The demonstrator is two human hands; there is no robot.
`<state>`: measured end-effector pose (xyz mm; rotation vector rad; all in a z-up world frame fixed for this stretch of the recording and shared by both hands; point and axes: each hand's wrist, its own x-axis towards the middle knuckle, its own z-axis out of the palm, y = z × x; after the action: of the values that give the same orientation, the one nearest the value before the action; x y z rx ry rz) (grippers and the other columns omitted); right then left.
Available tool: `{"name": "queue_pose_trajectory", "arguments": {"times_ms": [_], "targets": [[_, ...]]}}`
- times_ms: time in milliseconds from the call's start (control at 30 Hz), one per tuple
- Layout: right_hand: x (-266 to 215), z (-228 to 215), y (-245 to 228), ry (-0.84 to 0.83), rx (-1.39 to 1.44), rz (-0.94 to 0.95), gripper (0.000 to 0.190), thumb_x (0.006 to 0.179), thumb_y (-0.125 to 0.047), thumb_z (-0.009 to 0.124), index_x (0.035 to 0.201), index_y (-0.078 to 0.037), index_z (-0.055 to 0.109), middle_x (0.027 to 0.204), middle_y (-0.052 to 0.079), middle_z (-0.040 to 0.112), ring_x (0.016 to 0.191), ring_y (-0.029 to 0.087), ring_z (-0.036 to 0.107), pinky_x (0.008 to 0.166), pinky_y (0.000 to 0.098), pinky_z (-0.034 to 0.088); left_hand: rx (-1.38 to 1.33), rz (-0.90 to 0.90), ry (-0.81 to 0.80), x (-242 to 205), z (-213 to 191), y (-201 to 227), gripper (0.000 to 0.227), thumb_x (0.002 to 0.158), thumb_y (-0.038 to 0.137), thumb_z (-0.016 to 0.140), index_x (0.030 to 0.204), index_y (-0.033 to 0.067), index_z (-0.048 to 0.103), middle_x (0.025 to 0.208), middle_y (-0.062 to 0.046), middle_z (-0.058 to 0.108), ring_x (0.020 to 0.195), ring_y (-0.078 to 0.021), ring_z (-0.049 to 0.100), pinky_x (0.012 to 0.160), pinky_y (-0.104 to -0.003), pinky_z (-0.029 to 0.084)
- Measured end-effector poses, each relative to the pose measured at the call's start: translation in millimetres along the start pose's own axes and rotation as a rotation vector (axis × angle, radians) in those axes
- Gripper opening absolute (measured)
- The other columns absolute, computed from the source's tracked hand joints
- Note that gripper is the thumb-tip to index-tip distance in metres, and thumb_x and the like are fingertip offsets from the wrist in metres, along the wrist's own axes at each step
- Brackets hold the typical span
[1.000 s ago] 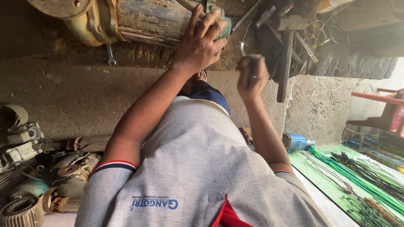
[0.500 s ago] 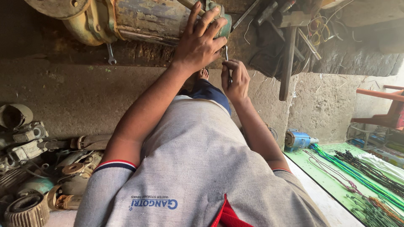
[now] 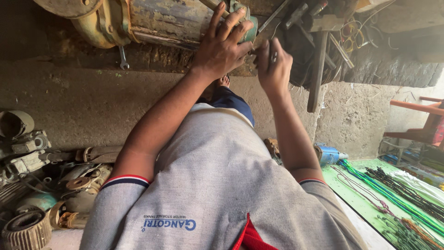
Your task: The person uses a hammer and wrench to adjust and secure a cylindrical motor component on the floor. They repeatedly tap the motor housing and tighten bolts while handling the motor and tools.
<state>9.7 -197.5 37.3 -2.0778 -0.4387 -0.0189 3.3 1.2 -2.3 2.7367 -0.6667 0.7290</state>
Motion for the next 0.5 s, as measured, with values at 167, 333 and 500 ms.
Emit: {"name": "queue_pose_trajectory", "arguments": {"times_ms": [167, 333, 500], "targets": [[-14.0, 5.0, 5.9, 0.120, -0.149, -0.198, 0.020, 0.112, -0.006, 0.051, 0.094, 0.001, 0.057, 0.080, 0.011, 0.071, 0.067, 0.020, 0.073, 0.057, 0.0306, 0.055, -0.002, 0.007, 0.005, 3.9, -7.1, 0.7, 0.013, 0.092, 0.029, 0.083, 0.088, 0.0217, 0.073, 0.142, 0.000, 0.053, 0.154, -0.0254, 0.031, 0.135, -0.055, 0.008], [-50.3, 23.8, 22.4, 0.174, -0.285, -0.319, 0.005, 0.104, 0.000, 0.059, 0.100, 0.002, 0.059, 0.093, 0.018, 0.070, 0.079, 0.029, 0.070, 0.068, 0.0385, 0.057, -0.052, 0.004, -0.024, 1.9, -10.5, 0.6, 0.016, 0.084, 0.030, 0.084, 0.094, 0.0196, 0.076, 0.145, -0.002, 0.054, 0.153, -0.0274, 0.032, 0.133, -0.056, 0.009], [-58.1, 35.1, 24.9, 0.161, -0.276, -0.370, 0.012, 0.100, 0.003, 0.065, 0.110, 0.005, 0.058, 0.105, 0.022, 0.069, 0.095, 0.036, 0.070, 0.081, 0.0424, 0.058, -0.051, -0.008, 0.002, 1.4, -7.8, 2.0, 0.015, 0.092, 0.034, 0.084, 0.095, 0.0206, 0.077, 0.144, 0.000, 0.052, 0.155, -0.0247, 0.029, 0.135, -0.055, 0.007]]}}
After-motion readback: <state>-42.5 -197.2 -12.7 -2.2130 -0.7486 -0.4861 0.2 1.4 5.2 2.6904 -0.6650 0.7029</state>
